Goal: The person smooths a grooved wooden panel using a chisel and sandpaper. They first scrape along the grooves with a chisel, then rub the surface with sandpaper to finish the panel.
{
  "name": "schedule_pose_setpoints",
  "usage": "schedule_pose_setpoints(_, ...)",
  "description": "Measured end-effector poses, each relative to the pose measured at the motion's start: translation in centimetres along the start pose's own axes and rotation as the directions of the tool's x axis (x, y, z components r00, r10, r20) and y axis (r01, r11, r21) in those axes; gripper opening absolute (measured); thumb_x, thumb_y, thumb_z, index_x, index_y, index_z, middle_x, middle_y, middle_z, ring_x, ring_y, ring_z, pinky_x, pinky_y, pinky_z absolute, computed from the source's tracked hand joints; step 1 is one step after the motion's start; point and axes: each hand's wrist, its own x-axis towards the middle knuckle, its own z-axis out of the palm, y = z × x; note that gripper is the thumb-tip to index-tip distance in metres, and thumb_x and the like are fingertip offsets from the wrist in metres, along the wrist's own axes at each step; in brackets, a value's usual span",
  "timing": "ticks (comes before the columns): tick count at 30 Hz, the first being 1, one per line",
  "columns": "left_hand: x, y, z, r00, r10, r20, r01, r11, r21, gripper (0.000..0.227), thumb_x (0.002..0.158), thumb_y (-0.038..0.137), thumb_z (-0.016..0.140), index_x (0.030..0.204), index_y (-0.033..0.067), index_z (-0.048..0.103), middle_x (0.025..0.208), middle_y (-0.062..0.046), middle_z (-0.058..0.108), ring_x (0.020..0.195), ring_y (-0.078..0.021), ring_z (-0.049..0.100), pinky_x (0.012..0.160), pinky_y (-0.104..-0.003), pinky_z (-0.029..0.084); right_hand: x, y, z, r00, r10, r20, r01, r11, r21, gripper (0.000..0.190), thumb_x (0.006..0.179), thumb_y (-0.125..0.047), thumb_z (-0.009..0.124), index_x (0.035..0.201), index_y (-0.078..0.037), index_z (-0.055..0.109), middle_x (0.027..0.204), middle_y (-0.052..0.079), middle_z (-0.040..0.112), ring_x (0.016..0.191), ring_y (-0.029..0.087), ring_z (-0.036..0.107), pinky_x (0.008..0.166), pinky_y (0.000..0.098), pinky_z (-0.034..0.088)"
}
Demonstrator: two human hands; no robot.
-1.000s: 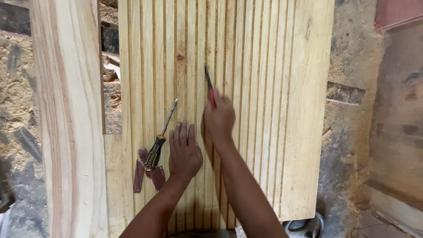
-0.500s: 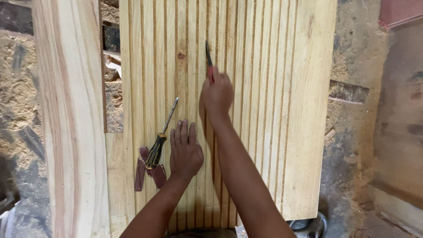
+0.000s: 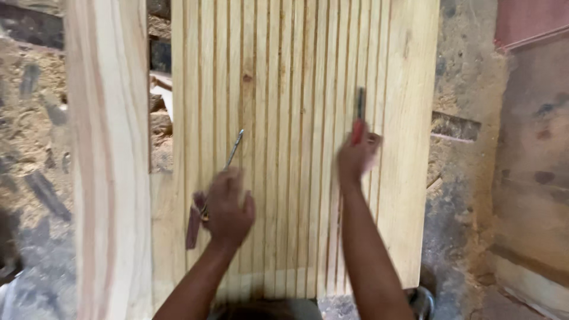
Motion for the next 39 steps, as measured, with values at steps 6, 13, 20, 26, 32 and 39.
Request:
schedule_pose_setpoints(6, 0.2, -2.0, -6.0, 0.974, -0.222, 0.031, 0.216, 0.966, 0.141, 0.074, 0.078, 0.025, 0.081, 0.142, 0.0013, 0.054, 0.127, -0.026, 0.055, 0.115, -0.0419, 0.051, 0.097, -0.056, 0.042, -5.8, 3.6, -1.2, 0.988, -0.144, -0.057, 0.147, 0.988, 0.04, 0.039, 0.095, -0.017, 0.073, 0.129, -0.002, 0.062, 0.117, 0.017, 0.06, 0.104, 0.033, 0.063, 0.09, 0.0417, 0.054)
schedule_pose_setpoints(13, 1.7, -4.0, -4.8, 0.95, -0.274, 0.152, 0.248, 0.954, 0.168, 0.027, 0.088, 0.025, 0.078, 0.101, 0.002, 0.075, 0.104, -0.017, 0.07, 0.099, -0.0352, 0.065, 0.086, -0.046, 0.054, -24.5, -9.5, -3.2, 0.716, -0.681, 0.153, 0.533, 0.675, 0.51, 0.027, 0.081, -0.018, 0.076, 0.102, -0.004, 0.067, 0.098, 0.015, 0.068, 0.093, 0.037, 0.065, 0.082, 0.0479, 0.053)
schedule_pose_setpoints(20, 1.7, -8.4, -6.7, 0.877, -0.391, 0.281, 0.445, 0.881, -0.163, 0.028, 0.087, 0.024, 0.076, 0.099, -0.0017, 0.076, 0.096, -0.019, 0.079, 0.085, -0.0275, 0.077, 0.077, -0.036, 0.059, -27.0, -14.1, -6.1, 0.686, -0.6, 0.412, 0.448, 0.795, 0.41, 0.045, 0.075, -0.026, 0.085, 0.108, -0.002, 0.066, 0.097, 0.018, 0.064, 0.092, 0.039, 0.064, 0.079, 0.0485, 0.053)
schedule_pose_setpoints(26, -2.2, -11.1, -8.5, 0.805, -0.545, 0.236, 0.59, 0.777, -0.22, 0.033, 0.089, 0.026, 0.075, 0.108, -0.0008, 0.076, 0.098, -0.018, 0.078, 0.085, -0.023, 0.075, 0.076, -0.037, 0.059, -27.6, -11.3, -5.7, 0.764, -0.41, 0.499, 0.254, 0.901, 0.351, 0.045, 0.083, -0.016, 0.078, 0.124, -0.004, 0.065, 0.112, 0.019, 0.063, 0.1, 0.037, 0.063, 0.082, 0.0467, 0.054)
schedule_pose_setpoints(32, -6.5, -11.2, -10.7, 0.741, -0.648, 0.178, 0.671, 0.701, -0.241, 0.036, 0.087, 0.025, 0.075, 0.113, -0.0004, 0.074, 0.096, -0.019, 0.078, 0.084, -0.0257, 0.076, 0.075, -0.038, 0.06, -27.2, -11.6, -4.9, 0.748, -0.603, 0.276, 0.516, 0.791, 0.33, 0.043, 0.083, -0.017, 0.081, 0.121, -0.004, 0.065, 0.114, 0.02, 0.062, 0.108, 0.038, 0.059, 0.094, 0.051, 0.05)
schedule_pose_setpoints(39, -9.9, -10.0, -11.9, 0.865, -0.502, -0.018, 0.502, 0.863, 0.049, 0.03, 0.085, 0.025, 0.075, 0.101, -0.0013, 0.073, 0.098, -0.023, 0.071, 0.088, -0.0401, 0.069, 0.077, -0.051, 0.054, -26.4, -16.6, -3.6, 0.502, -0.839, 0.21, 0.785, 0.544, 0.297, 0.049, 0.071, -0.019, 0.076, 0.118, -0.009, 0.072, 0.139, 0.022, 0.056, 0.123, 0.046, 0.055, 0.1, 0.0562, 0.043)
